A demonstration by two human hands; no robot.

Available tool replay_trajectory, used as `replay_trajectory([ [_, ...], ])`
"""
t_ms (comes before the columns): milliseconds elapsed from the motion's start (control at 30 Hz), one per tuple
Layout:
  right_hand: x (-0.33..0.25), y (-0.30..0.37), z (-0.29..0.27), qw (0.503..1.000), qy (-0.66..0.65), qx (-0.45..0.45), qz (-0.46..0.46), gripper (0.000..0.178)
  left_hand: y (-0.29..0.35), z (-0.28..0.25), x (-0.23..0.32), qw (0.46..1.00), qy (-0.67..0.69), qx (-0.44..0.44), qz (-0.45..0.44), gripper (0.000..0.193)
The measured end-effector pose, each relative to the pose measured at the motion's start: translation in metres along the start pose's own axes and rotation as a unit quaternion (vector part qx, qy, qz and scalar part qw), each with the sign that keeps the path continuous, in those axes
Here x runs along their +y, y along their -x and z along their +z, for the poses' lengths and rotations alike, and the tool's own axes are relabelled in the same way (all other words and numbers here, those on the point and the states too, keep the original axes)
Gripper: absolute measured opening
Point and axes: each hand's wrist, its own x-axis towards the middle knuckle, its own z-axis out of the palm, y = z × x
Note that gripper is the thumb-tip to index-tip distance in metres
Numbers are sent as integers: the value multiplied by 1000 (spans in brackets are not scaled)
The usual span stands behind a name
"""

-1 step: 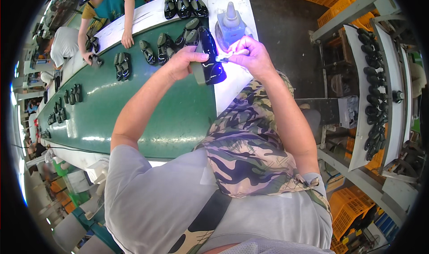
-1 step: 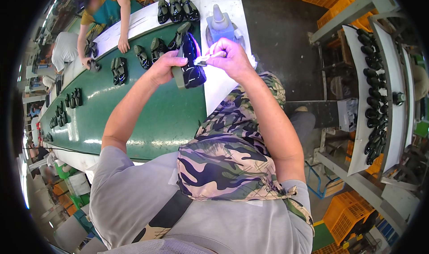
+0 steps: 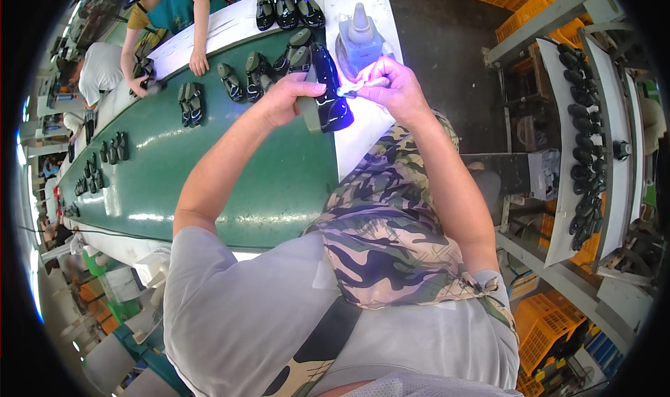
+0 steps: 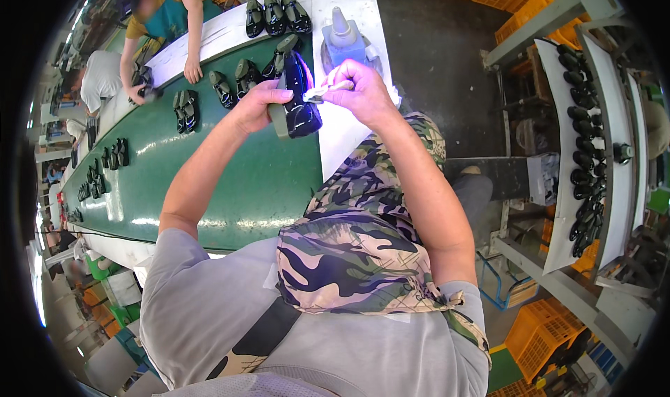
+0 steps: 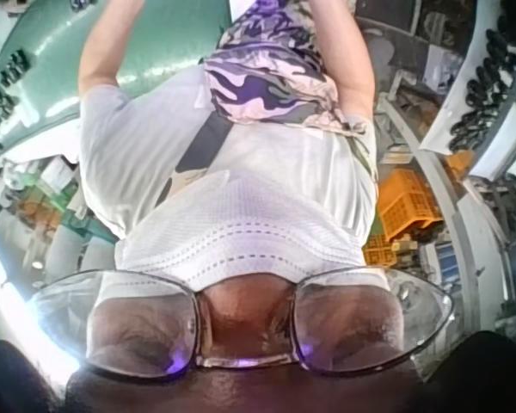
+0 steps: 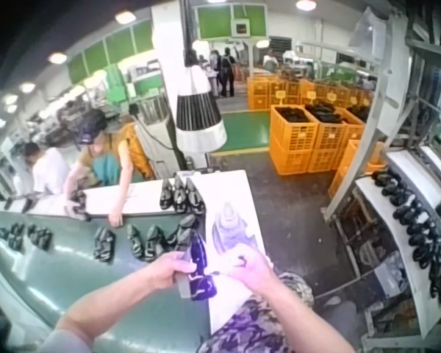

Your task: The recorder is applying a liquid adhesive or cleaner to the seams and soles of black dress shoes using a small brush/applicator and a cloth.

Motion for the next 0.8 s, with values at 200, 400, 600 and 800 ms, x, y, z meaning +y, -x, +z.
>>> replay_trajectory([
  [200,-6,10,-5,1000,17,23,5,24,-3,11,-11,997,70,-14,-40,47],
  [400,-10,19,-12,1000,18,22,-13,26,-7,23,-18,987,152,-7,-57,34],
  [600,-15,24,-18,999,40,11,-29,28,-12,28,-33,973,228,-23,-31,36],
  [800,-13,28,-22,996,53,10,-74,28,-7,45,-48,963,267,7,-16,39],
])
